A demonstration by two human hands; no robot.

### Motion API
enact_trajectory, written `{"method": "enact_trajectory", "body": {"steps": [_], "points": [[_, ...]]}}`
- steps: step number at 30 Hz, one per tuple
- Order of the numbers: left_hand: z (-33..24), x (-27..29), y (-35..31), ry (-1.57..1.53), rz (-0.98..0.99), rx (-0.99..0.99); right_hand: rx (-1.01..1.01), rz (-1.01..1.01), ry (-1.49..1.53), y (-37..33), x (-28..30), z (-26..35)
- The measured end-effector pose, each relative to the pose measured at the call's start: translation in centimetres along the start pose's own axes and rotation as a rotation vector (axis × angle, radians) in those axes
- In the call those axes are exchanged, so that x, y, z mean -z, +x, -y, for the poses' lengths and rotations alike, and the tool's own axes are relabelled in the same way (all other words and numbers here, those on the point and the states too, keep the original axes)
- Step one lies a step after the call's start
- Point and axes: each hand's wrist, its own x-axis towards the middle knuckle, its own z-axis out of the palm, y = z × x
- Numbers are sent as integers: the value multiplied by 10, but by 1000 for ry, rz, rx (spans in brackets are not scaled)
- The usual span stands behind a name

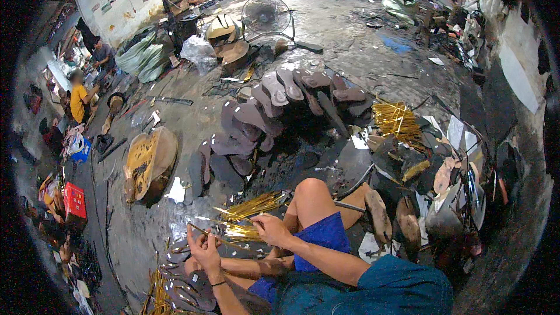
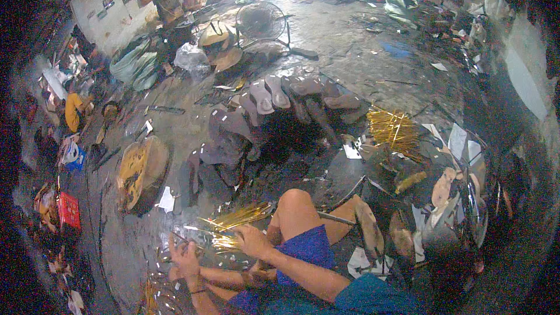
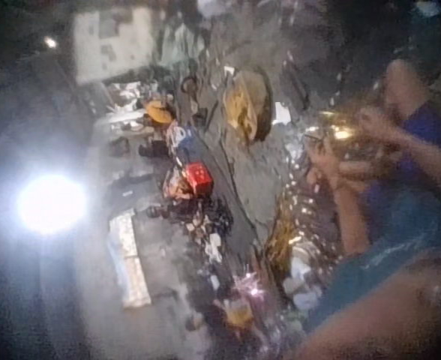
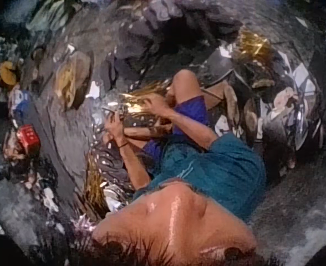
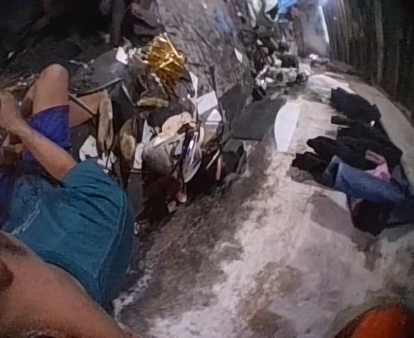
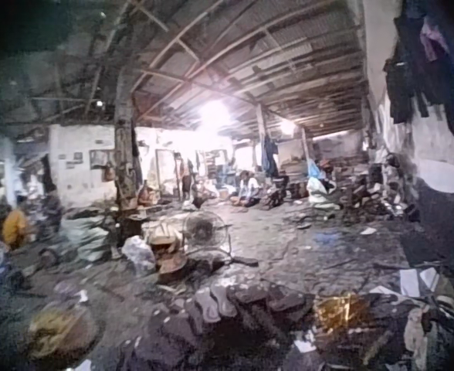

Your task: The person sits on the floor and repeatedly picks up a brown sandal sole and a gold strap, then inserts the strap into the sole. The person continues this repetitive assembly process throughout the clip.

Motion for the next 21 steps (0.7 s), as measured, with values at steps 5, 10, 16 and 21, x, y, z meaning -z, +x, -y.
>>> {"method": "enact_trajectory", "body": {"steps": [5,10,16,21], "points": [[-40,-6,-18,-127,120,43,-288,443,667,-6,7,30],[-45,-4,-18,-148,62,100,-368,494,914,-31,23,56],[-58,-9,-4,-348,67,138,-541,567,986,-38,72,85],[-55,-8,0,-333,64,55,-583,589,1062,-37,71,85]]}}
